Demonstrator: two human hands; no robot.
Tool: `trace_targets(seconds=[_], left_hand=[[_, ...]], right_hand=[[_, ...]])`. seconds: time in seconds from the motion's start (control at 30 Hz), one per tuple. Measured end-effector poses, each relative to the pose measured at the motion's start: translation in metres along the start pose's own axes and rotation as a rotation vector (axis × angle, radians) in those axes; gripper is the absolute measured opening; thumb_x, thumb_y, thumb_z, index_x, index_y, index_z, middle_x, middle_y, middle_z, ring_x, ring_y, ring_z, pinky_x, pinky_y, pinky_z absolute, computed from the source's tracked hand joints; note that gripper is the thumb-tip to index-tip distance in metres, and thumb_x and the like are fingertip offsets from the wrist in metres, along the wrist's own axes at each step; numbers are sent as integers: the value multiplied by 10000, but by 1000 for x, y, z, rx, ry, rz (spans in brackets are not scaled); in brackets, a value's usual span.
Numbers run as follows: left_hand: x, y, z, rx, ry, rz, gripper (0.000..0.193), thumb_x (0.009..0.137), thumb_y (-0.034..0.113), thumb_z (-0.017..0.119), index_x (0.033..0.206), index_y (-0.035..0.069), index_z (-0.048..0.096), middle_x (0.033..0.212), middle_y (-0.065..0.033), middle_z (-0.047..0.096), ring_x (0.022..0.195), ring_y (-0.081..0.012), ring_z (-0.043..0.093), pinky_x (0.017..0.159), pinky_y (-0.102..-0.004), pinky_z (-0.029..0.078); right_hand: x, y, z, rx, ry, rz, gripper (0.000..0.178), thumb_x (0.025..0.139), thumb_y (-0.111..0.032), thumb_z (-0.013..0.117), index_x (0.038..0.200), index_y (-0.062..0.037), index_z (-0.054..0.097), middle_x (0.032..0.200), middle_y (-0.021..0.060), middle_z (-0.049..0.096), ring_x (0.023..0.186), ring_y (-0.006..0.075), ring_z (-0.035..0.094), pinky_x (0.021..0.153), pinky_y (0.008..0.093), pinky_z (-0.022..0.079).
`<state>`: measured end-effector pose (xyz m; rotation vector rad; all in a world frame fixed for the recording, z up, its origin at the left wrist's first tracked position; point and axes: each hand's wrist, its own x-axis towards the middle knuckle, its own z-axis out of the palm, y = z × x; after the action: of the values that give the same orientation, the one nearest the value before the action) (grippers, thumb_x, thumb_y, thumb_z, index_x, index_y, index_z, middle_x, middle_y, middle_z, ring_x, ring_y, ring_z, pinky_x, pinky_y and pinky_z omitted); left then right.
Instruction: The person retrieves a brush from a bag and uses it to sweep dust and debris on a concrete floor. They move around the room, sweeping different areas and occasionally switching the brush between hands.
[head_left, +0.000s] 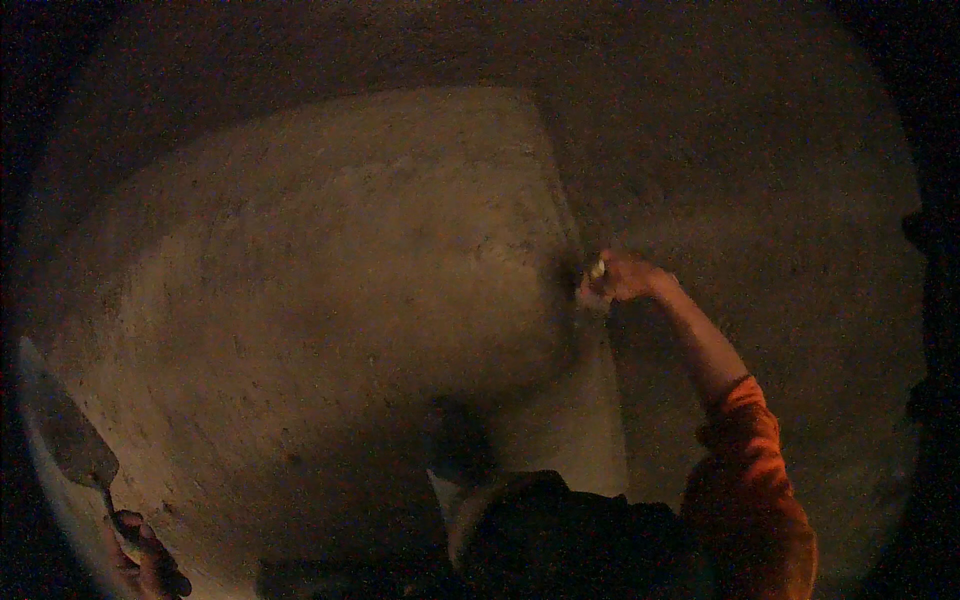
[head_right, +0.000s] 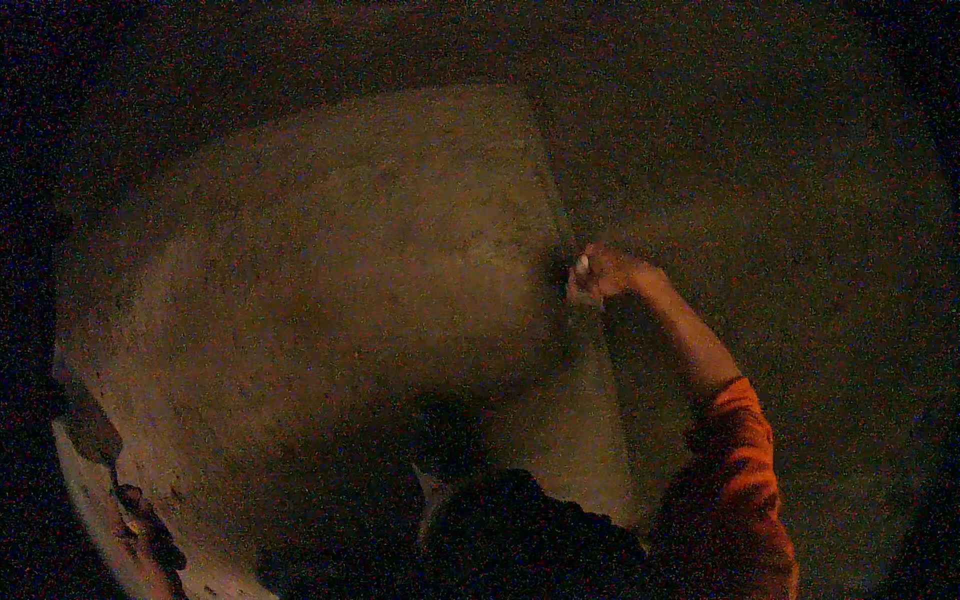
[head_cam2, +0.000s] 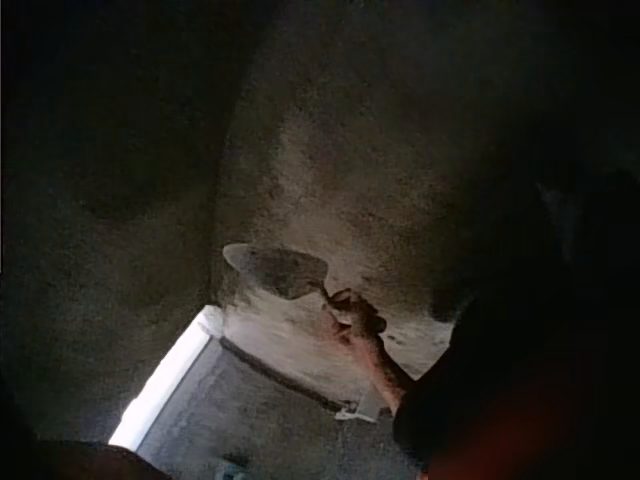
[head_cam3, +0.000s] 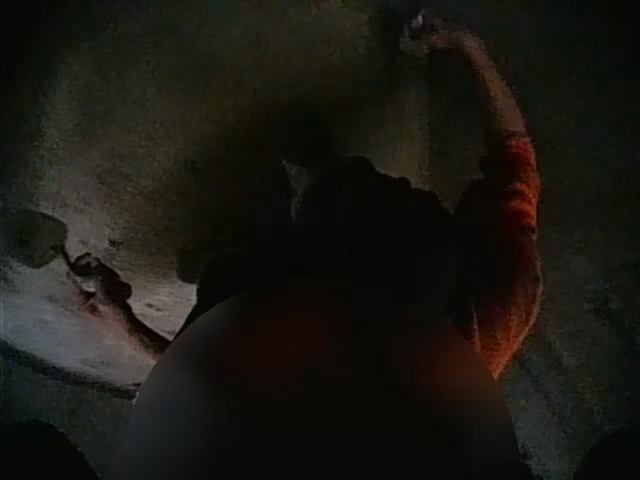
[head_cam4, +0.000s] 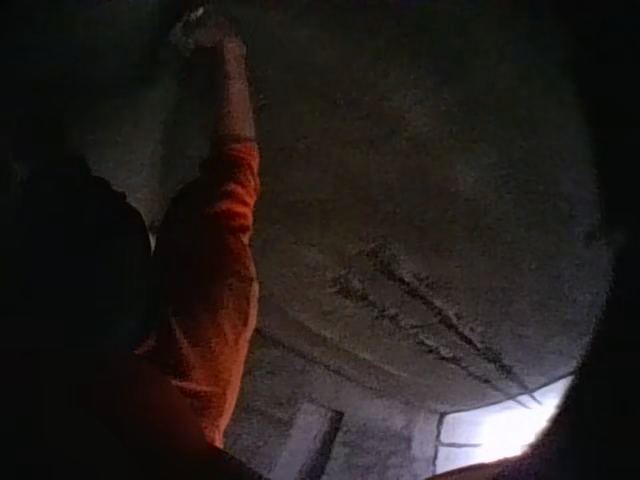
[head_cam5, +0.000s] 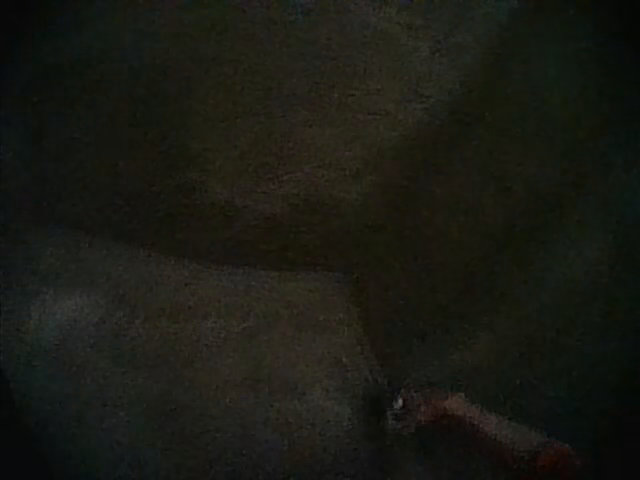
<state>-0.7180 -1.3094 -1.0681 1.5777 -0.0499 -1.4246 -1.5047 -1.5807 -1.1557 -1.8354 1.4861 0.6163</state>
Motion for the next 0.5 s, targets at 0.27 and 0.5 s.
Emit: trace_targets(seconds=[0.27,0.5], left_hand=[[-52,-17,108,692,152,331,96,963,121,636,1053,97,614,735,3,594,468,-47,406,425,-210,261],[-43,-14,73,739,247,383,119,949,87,638,1063,62,612,752,-30,586,506,-68,429,454,-259,326]], right_hand=[[50,17,-76,-304,590,-102,211,720,-136,736,915,-61,709,839,177,704,797,387,671,710,485,529],[55,1,-51,-534,666,-92,160,819,-109,630,957,-62,697,884,215,689,902,419,660,733,523,538]])
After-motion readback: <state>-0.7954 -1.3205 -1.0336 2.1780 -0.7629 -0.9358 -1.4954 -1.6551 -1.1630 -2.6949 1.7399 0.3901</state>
